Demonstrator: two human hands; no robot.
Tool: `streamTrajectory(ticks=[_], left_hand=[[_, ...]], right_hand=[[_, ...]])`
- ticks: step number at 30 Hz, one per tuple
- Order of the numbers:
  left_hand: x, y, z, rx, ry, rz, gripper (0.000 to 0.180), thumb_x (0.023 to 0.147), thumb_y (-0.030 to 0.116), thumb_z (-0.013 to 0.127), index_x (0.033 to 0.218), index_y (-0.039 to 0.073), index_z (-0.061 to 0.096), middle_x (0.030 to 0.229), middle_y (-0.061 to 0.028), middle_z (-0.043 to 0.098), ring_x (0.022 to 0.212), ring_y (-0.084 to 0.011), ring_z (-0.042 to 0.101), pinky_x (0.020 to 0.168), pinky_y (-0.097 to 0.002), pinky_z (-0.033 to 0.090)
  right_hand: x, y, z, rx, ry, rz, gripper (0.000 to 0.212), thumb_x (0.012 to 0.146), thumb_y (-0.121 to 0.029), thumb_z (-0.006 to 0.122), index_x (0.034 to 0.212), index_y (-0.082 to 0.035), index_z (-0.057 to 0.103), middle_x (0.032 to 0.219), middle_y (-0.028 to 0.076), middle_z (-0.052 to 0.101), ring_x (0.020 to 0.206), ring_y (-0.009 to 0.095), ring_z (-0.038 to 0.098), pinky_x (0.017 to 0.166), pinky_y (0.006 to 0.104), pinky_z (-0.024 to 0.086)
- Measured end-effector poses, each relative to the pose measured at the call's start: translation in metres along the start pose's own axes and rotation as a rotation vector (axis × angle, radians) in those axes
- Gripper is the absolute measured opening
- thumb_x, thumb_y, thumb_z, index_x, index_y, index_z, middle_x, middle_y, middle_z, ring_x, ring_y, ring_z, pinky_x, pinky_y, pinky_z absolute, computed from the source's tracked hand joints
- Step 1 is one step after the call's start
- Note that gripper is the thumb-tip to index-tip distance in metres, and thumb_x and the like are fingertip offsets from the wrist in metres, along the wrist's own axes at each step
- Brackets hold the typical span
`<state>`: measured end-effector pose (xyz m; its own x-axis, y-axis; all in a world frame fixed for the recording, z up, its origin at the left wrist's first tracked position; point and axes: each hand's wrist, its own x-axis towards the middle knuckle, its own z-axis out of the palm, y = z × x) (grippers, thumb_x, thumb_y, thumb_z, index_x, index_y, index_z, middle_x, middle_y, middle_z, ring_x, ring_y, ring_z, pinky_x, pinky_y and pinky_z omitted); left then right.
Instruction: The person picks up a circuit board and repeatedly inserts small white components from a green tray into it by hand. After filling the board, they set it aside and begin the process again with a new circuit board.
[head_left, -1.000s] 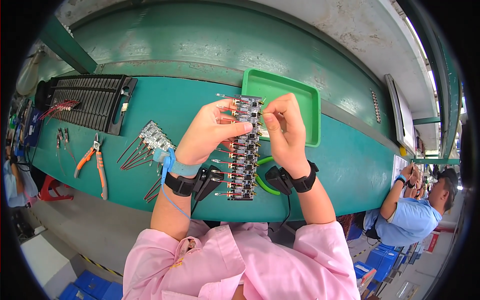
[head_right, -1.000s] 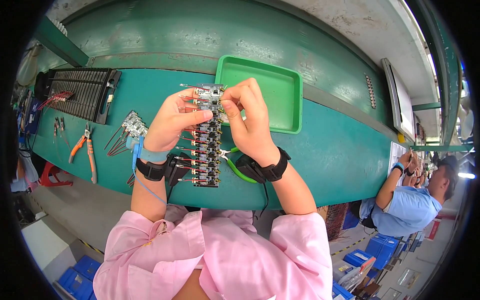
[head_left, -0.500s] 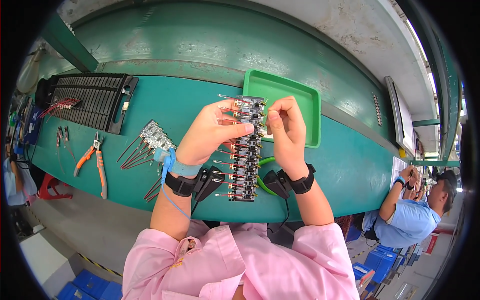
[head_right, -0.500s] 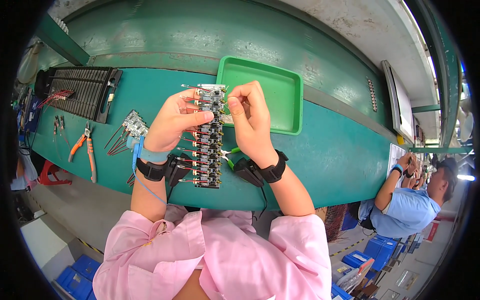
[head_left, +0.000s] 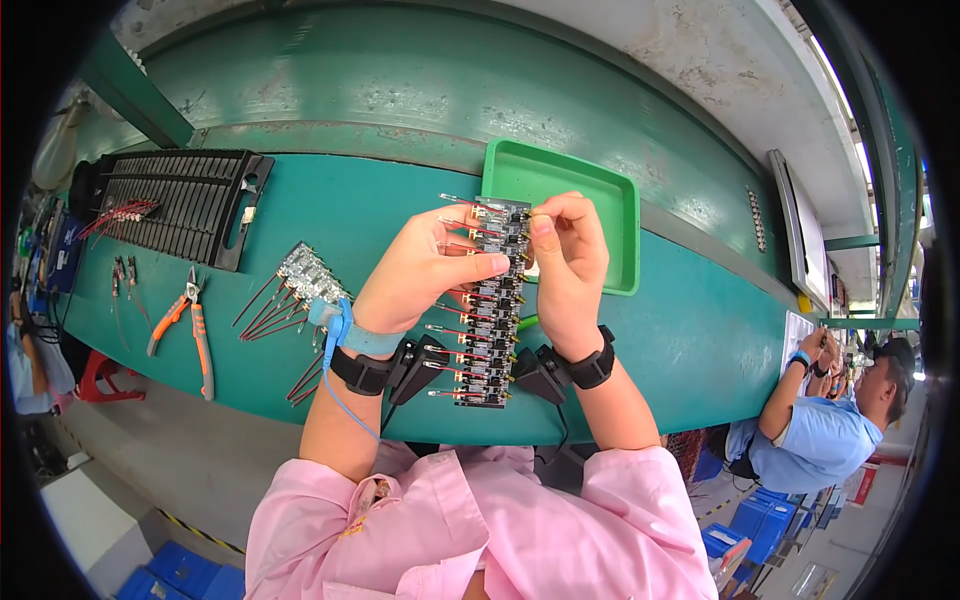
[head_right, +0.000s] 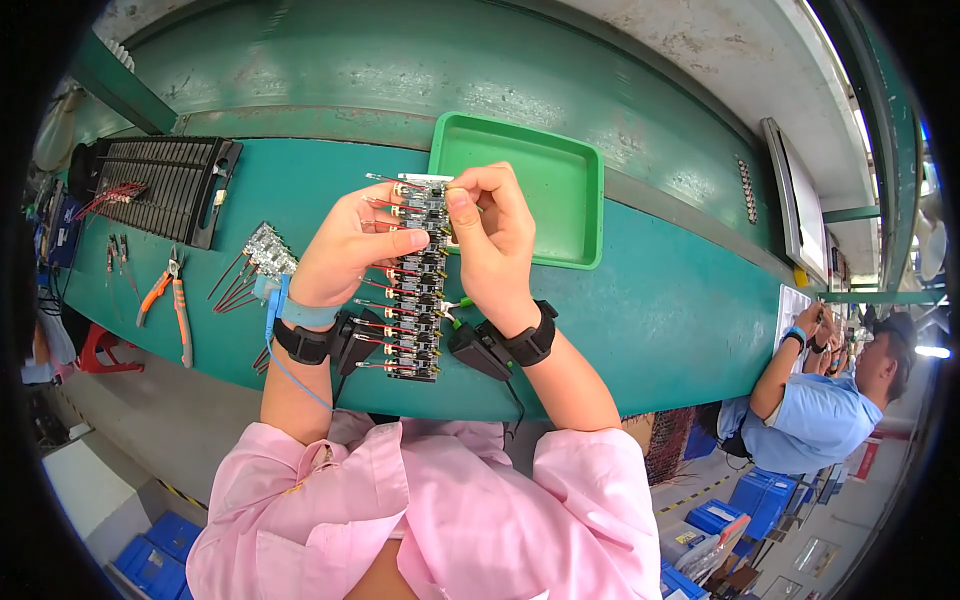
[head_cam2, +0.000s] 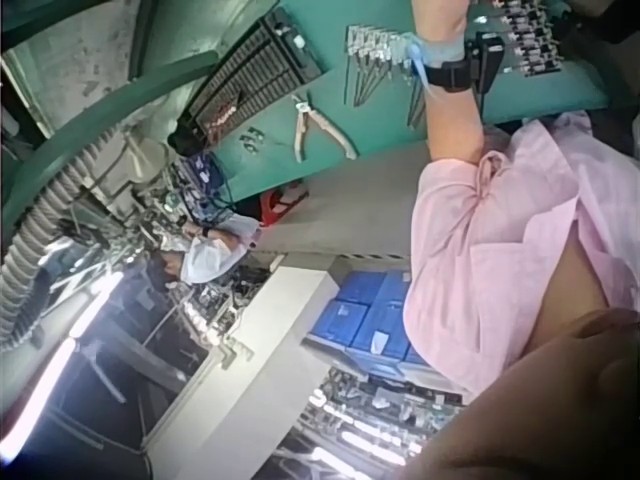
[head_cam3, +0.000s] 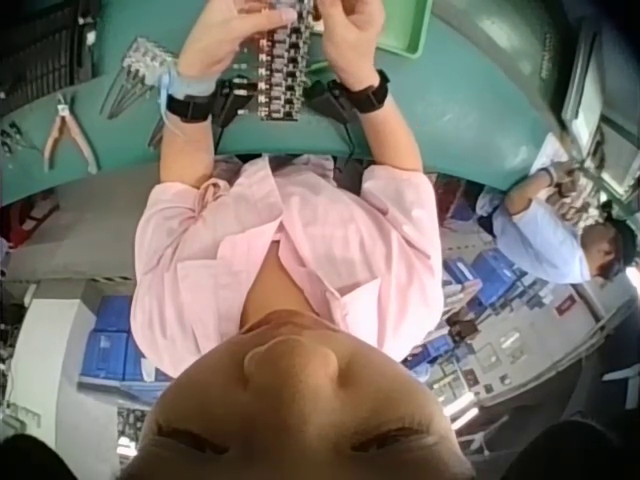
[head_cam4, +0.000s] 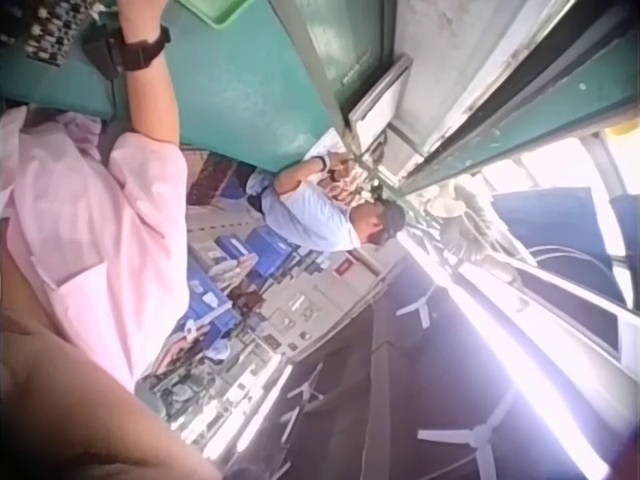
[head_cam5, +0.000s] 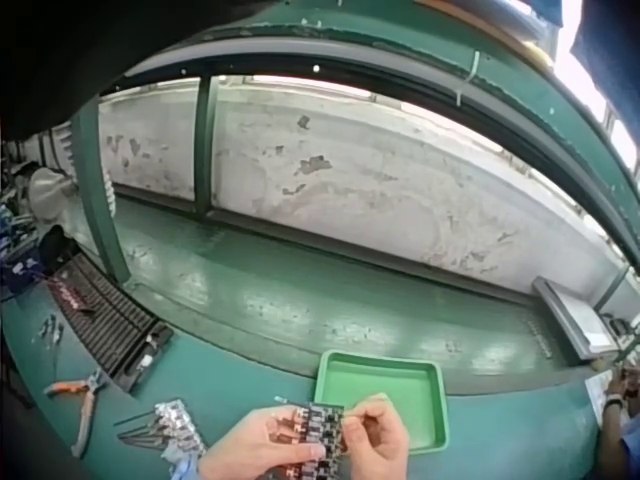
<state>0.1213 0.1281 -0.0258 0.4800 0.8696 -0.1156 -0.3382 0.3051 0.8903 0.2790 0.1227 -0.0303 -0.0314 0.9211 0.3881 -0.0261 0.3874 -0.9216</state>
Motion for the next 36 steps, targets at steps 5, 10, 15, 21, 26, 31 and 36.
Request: streamTrajectory(ticks=[5, 10, 15, 21, 26, 31, 36], left_hand=[[0.001, -0.002, 0.000, -0.057, 0.045, 0.021, 0.027, 0.076, 0.006, 0.065, 0.101, 0.001, 0.056, 0.084, -0.0051, 0.063, 0.070, -0.0078, 0.059, 0.058, -0.0194, 0.048], [0.001, -0.002, 0.001, -0.105, 0.079, 0.051, 0.028, 0.075, 0.004, 0.065, 0.101, 0.001, 0.056, 0.085, -0.0055, 0.063, 0.070, -0.0080, 0.060, 0.058, -0.0196, 0.048], [0.002, -0.002, 0.002, -0.098, 0.092, 0.069, 0.027, 0.075, 0.005, 0.065, 0.100, 0.001, 0.056, 0.083, -0.0045, 0.063, 0.068, -0.0070, 0.059, 0.055, -0.0190, 0.047], [0.002, -0.006, -0.002, -0.053, 0.079, 0.048, 0.026, 0.076, 0.008, 0.066, 0.099, 0.002, 0.055, 0.079, -0.0026, 0.063, 0.063, -0.0047, 0.057, 0.050, -0.0171, 0.044], [0.002, -0.006, -0.002, -0.061, 0.074, 0.047, 0.026, 0.076, 0.008, 0.066, 0.099, 0.003, 0.055, 0.078, -0.0025, 0.063, 0.063, -0.0043, 0.056, 0.049, -0.0167, 0.043], [0.002, -0.003, 0.002, -0.096, 0.082, 0.062, 0.025, 0.076, 0.008, 0.065, 0.098, 0.002, 0.056, 0.079, -0.0029, 0.063, 0.063, -0.0047, 0.057, 0.050, -0.0173, 0.044], [0.002, -0.005, -0.001, -0.060, 0.074, 0.056, 0.023, 0.076, 0.007, 0.065, 0.097, 0.002, 0.056, 0.080, -0.0037, 0.063, 0.065, -0.0055, 0.058, 0.052, -0.0180, 0.046]], right_hand=[[-0.002, -0.002, -0.008, 0.143, 0.072, 0.050, 0.002, 0.088, -0.006, 0.049, 0.089, -0.004, 0.048, 0.084, 0.001, 0.043, 0.066, 0.008, 0.042, 0.058, 0.0216, 0.036], [-0.011, 0.000, -0.010, 0.142, -0.003, 0.016, 0.004, 0.086, -0.003, 0.051, 0.089, -0.005, 0.050, 0.091, 0.002, 0.042, 0.075, 0.010, 0.043, 0.066, 0.0240, 0.037], [-0.015, -0.001, -0.004, 0.166, -0.049, 0.047, 0.006, 0.084, -0.001, 0.053, 0.088, -0.005, 0.051, 0.093, 0.002, 0.040, 0.082, 0.011, 0.043, 0.071, 0.0253, 0.037], [-0.016, 0.000, -0.005, 0.118, -0.054, 0.046, 0.007, 0.084, 0.000, 0.053, 0.088, -0.005, 0.052, 0.093, 0.002, 0.040, 0.081, 0.011, 0.042, 0.072, 0.0250, 0.036], [-0.017, -0.001, -0.004, 0.104, -0.055, 0.053, 0.007, 0.084, -0.001, 0.053, 0.088, -0.006, 0.052, 0.093, 0.002, 0.040, 0.082, 0.011, 0.042, 0.073, 0.0246, 0.035], [-0.017, -0.001, -0.005, 0.073, -0.055, 0.036, 0.006, 0.083, -0.003, 0.055, 0.088, -0.006, 0.052, 0.092, 0.002, 0.040, 0.082, 0.011, 0.041, 0.072, 0.0245, 0.035], [-0.017, -0.001, -0.005, 0.057, -0.061, 0.033, 0.006, 0.083, -0.003, 0.055, 0.088, -0.006, 0.052, 0.092, 0.002, 0.040, 0.082, 0.011, 0.041, 0.072, 0.0247, 0.035]])
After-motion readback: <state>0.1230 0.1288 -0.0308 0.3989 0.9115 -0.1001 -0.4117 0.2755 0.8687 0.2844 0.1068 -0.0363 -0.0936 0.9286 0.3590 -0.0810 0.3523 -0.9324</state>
